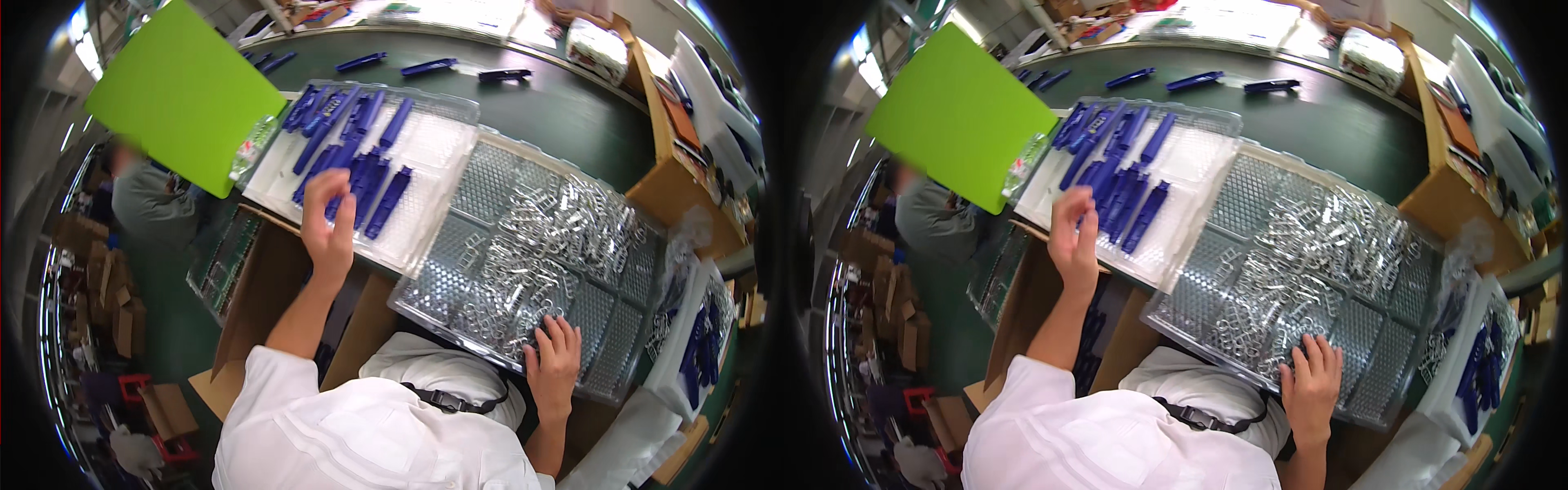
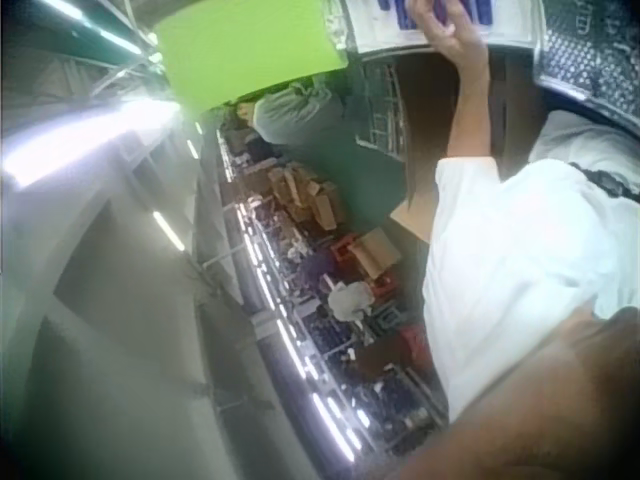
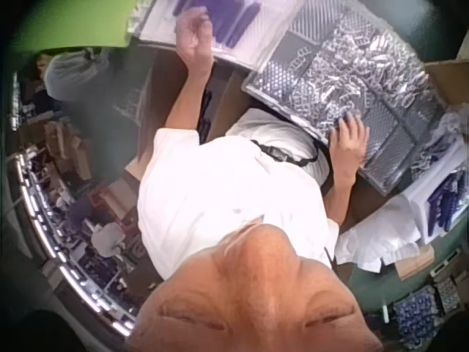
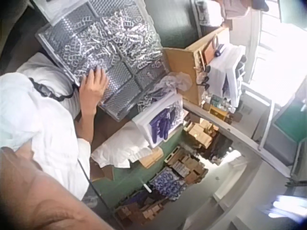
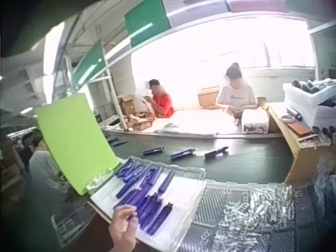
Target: Manually assemble metal pins and components into blue plastic electronic housings.
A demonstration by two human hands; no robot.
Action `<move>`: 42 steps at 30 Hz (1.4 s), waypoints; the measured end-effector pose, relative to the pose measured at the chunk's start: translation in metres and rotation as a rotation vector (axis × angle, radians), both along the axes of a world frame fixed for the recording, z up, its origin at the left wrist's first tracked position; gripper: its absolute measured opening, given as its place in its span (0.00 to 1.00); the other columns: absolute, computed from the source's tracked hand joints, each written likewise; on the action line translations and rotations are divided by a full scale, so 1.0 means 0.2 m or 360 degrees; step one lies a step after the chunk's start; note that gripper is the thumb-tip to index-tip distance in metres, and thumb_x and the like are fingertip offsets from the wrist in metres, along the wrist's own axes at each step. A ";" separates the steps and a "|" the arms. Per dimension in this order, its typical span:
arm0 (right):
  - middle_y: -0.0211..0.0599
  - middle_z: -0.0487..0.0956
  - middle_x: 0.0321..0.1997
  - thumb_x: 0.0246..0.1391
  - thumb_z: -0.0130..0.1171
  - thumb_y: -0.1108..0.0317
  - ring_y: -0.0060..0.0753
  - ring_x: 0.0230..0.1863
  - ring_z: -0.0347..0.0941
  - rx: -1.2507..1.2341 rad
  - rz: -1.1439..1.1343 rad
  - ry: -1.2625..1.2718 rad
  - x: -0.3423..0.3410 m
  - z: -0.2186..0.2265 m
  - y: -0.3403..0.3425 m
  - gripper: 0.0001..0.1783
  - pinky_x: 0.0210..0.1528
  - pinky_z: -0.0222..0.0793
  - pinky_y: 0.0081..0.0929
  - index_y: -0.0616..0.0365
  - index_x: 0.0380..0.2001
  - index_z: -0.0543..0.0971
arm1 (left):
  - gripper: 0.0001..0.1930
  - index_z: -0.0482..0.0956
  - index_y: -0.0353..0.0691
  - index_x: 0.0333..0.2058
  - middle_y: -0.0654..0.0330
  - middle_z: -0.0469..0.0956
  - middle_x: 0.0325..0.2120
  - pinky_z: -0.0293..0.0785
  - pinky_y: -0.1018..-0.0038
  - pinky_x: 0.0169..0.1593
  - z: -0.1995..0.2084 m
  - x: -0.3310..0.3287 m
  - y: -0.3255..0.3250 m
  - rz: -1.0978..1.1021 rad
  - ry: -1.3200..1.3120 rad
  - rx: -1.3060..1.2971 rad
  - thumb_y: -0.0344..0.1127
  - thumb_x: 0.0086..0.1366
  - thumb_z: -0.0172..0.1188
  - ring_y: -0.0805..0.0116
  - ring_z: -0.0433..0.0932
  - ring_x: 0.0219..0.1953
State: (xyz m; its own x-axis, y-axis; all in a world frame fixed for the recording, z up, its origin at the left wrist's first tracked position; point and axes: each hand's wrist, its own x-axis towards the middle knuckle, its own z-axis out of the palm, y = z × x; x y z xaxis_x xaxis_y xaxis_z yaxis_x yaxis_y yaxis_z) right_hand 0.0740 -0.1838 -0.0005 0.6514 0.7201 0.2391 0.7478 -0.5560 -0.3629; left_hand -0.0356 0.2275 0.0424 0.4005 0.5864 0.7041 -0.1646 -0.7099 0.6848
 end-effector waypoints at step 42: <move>0.25 0.79 0.33 0.64 0.65 0.77 0.17 0.35 0.73 0.0599 -0.0454 0.0698 0.11 -0.03 0.08 0.07 0.39 0.69 0.19 0.63 0.45 0.83 | 0.13 0.83 0.41 0.43 0.57 0.83 0.29 0.79 0.65 0.38 -1.90 -2.11 -0.17 0.1020 0.0810 -0.1987 0.40 0.63 0.63 0.61 0.82 0.29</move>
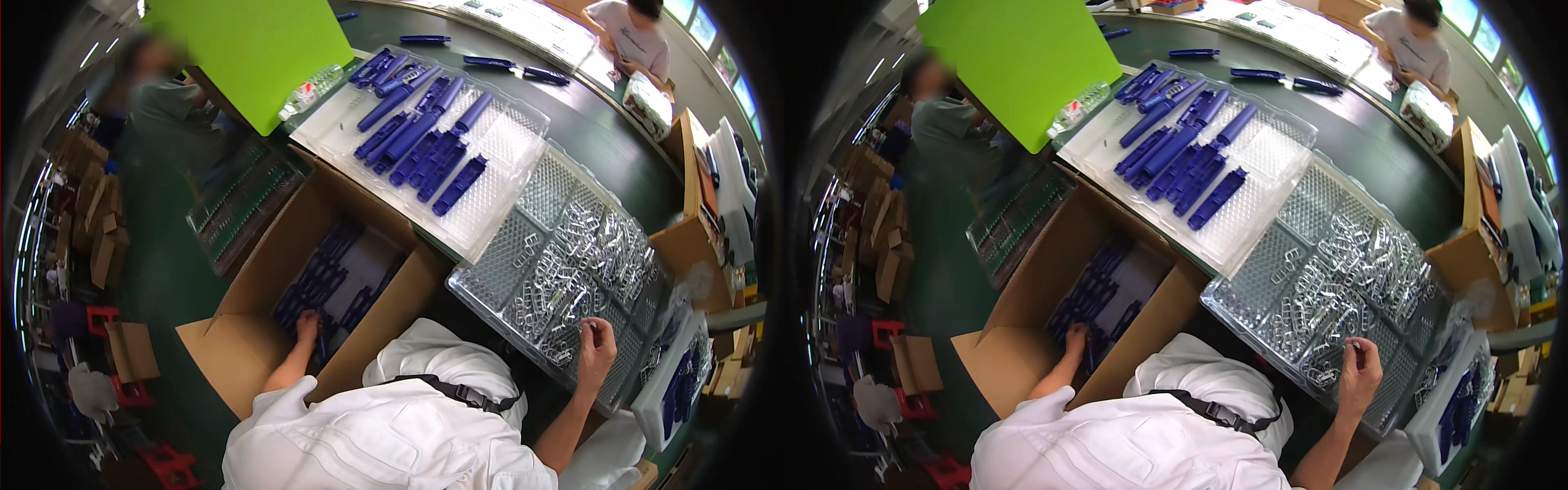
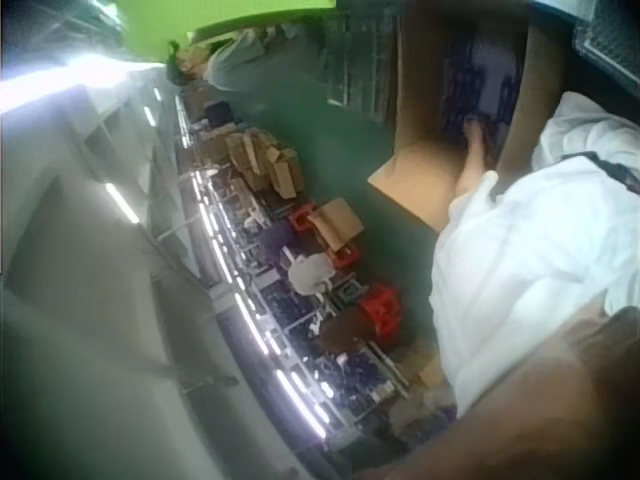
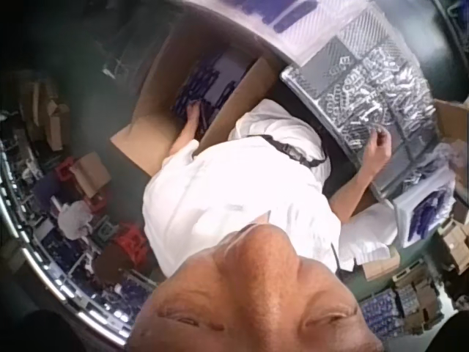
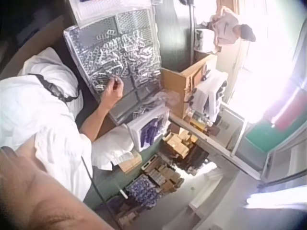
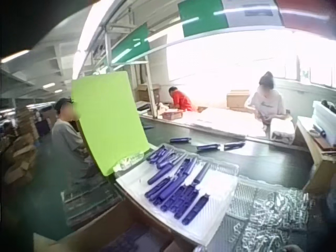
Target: Manually assemble metal pins and components into blue plastic electronic housings.
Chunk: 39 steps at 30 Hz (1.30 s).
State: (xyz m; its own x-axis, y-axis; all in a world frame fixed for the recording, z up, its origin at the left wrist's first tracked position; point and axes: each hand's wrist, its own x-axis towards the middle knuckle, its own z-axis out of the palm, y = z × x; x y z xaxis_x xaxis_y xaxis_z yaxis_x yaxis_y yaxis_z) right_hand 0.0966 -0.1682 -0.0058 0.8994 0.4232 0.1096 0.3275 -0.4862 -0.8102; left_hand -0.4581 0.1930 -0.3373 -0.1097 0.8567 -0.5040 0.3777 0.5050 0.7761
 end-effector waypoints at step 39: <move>0.40 0.80 0.48 0.63 0.60 0.88 0.24 0.42 0.81 0.0773 0.0040 0.0290 -0.09 0.19 -0.22 0.11 0.47 0.80 0.20 0.71 0.48 0.82 | 0.31 0.60 0.34 0.72 0.54 0.79 0.31 0.82 0.75 0.30 1.66 2.11 -0.79 -0.1753 -0.1505 -0.1364 0.52 0.82 0.42 0.70 0.76 0.21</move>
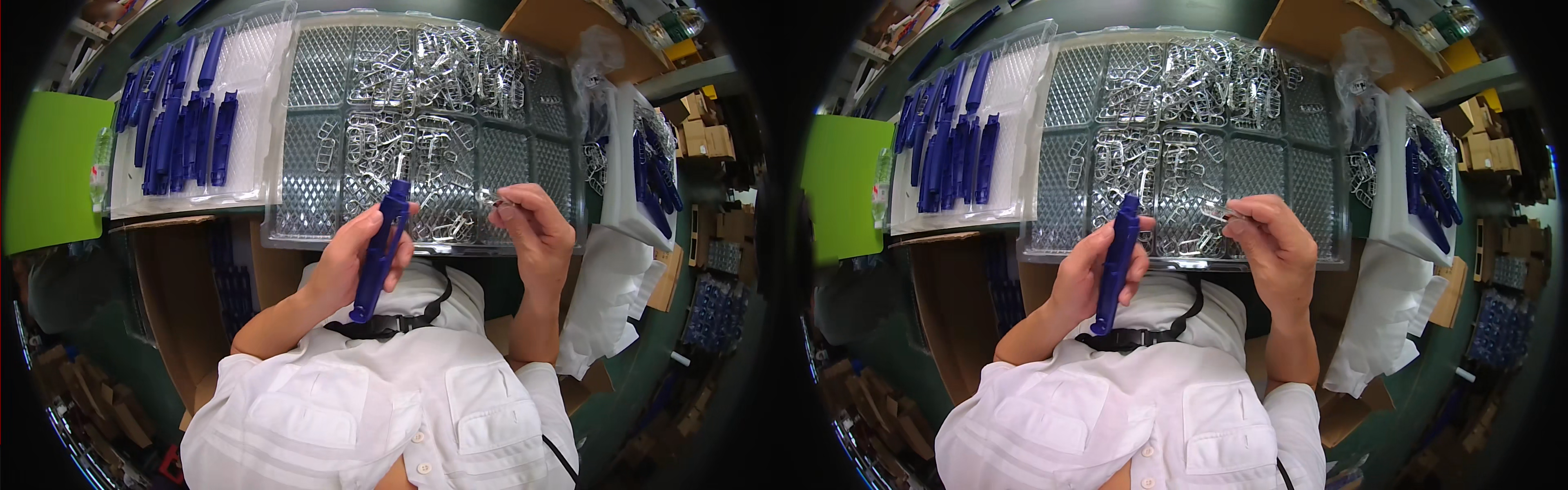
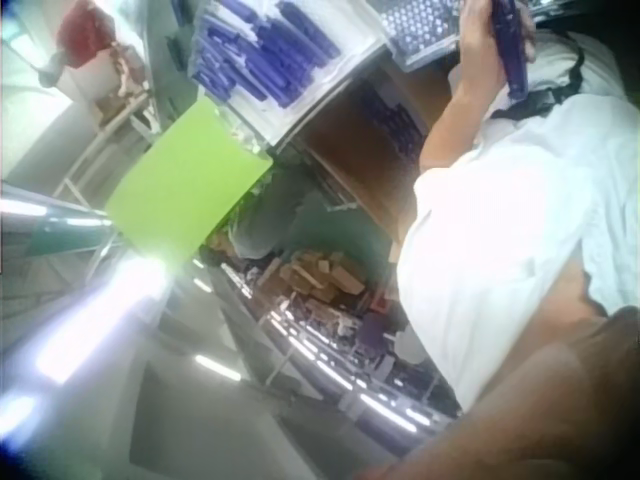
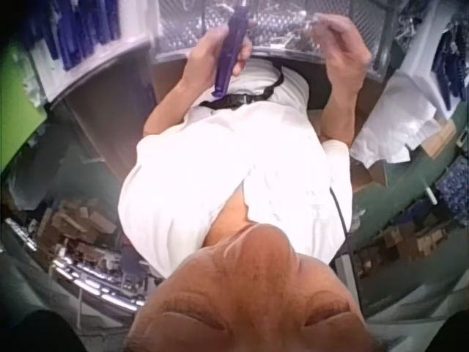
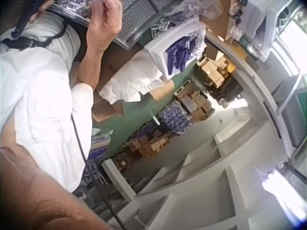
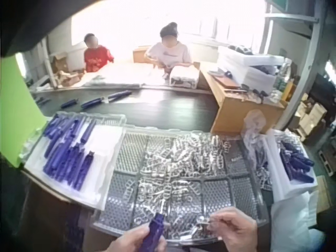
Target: Manually assemble metal pins and components into blue plastic electronic housings.
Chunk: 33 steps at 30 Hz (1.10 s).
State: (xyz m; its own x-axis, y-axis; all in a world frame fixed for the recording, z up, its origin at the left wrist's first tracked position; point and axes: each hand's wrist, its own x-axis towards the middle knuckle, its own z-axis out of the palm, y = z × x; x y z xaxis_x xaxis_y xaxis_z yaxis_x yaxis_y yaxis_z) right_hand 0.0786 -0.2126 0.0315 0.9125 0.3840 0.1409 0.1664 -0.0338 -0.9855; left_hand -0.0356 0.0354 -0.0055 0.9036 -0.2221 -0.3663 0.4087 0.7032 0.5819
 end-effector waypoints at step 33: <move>0.51 0.79 0.62 0.47 0.71 0.80 0.60 0.63 0.76 -0.0989 0.0317 -0.0966 -0.12 0.13 0.23 0.09 0.55 0.79 0.46 0.63 0.32 0.81 | 0.28 0.72 0.34 0.67 0.62 0.84 0.44 0.80 0.80 0.42 -0.04 -0.04 -0.11 -0.0224 -0.0292 0.0593 0.21 0.68 0.53 0.79 0.82 0.39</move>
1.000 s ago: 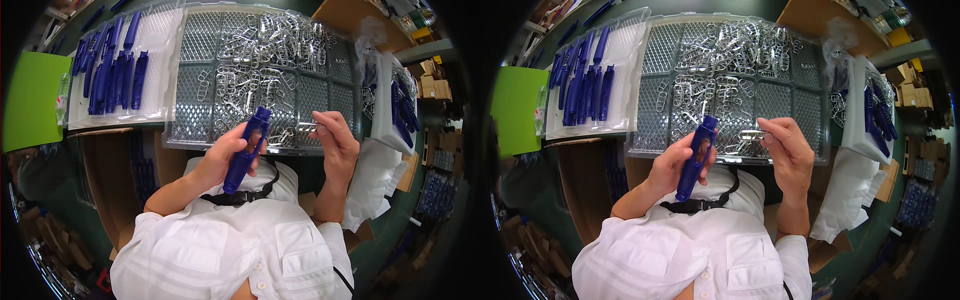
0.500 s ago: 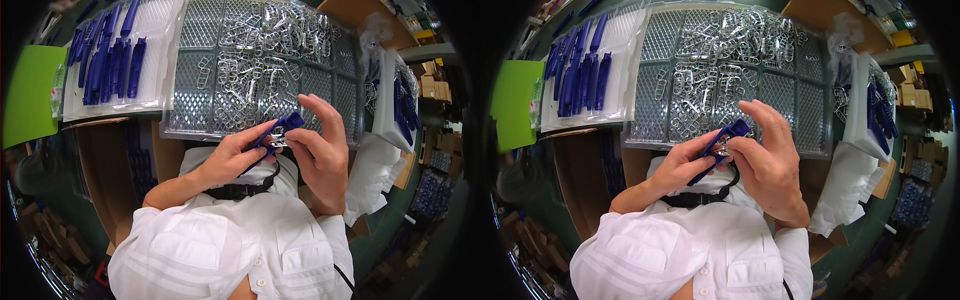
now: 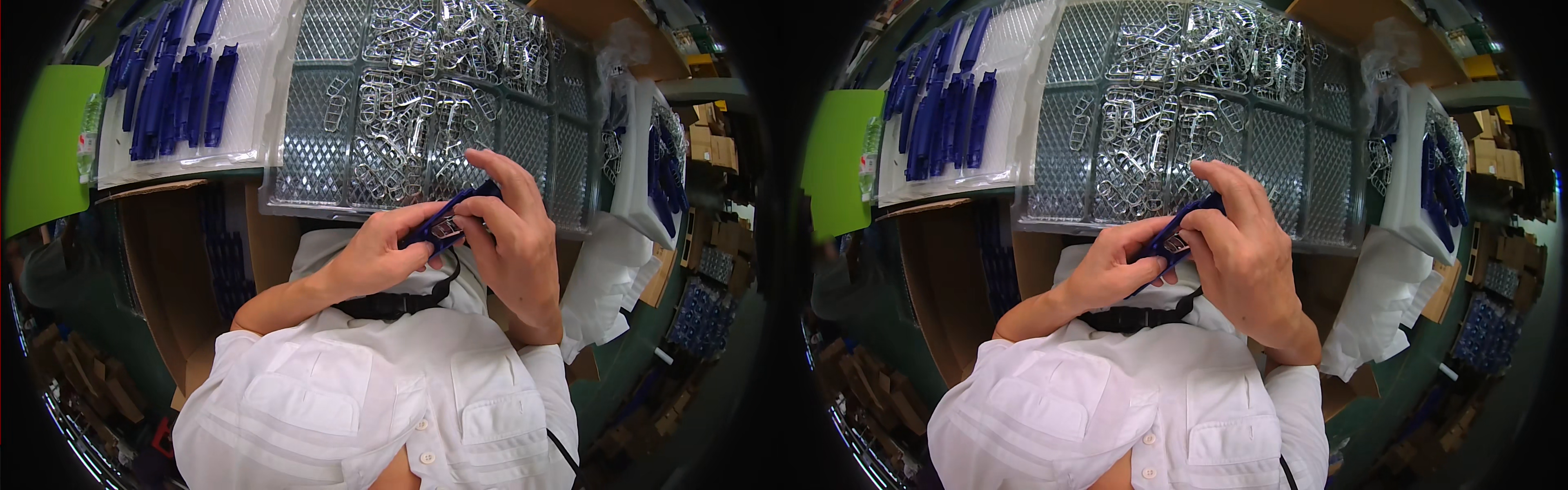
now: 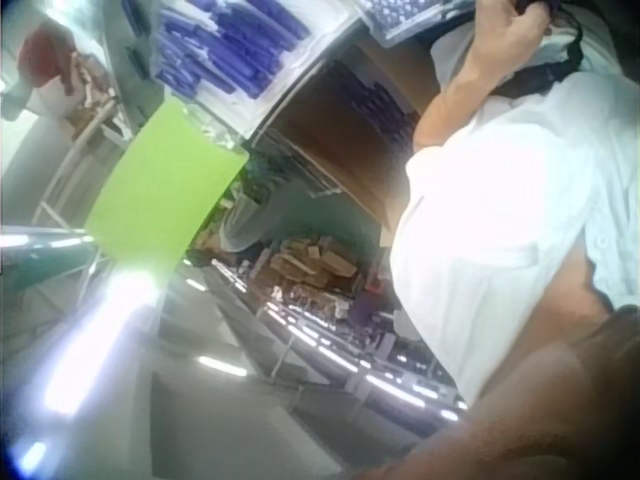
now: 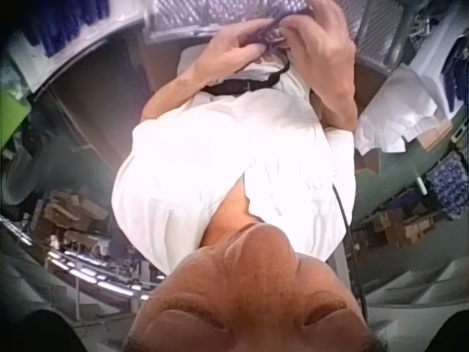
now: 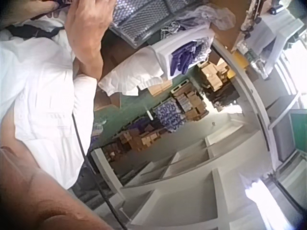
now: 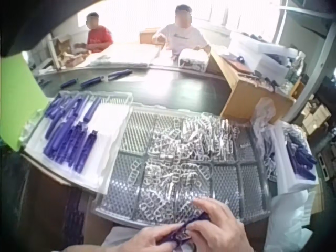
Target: Manually assemble metal pins and components into blue plastic electronic housings.
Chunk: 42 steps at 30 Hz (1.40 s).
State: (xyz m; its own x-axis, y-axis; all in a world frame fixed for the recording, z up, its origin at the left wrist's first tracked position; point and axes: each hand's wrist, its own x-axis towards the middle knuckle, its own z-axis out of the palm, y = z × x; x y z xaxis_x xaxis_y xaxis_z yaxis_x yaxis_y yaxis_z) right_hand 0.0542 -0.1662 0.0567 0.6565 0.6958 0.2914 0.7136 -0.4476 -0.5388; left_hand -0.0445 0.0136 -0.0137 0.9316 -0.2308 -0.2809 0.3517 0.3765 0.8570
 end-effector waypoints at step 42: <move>0.54 0.82 0.48 0.50 0.71 0.86 0.44 0.51 0.82 0.1304 -0.0053 0.0562 0.01 -0.22 -0.16 0.19 0.53 0.79 0.35 0.61 0.44 0.80 | 0.26 0.78 0.31 0.62 0.53 0.84 0.45 0.78 0.70 0.49 0.22 0.04 0.18 -0.0262 -0.0581 0.0922 0.32 0.67 0.70 0.61 0.84 0.44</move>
State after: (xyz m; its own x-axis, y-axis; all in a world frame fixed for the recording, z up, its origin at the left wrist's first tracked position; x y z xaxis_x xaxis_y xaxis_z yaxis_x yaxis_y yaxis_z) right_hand 0.0558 -0.1987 0.0132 0.8183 0.3366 0.4659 0.4391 0.1570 -0.8846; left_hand -0.0361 0.0504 0.0307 0.9555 -0.2847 -0.0776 0.0169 -0.2097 0.9776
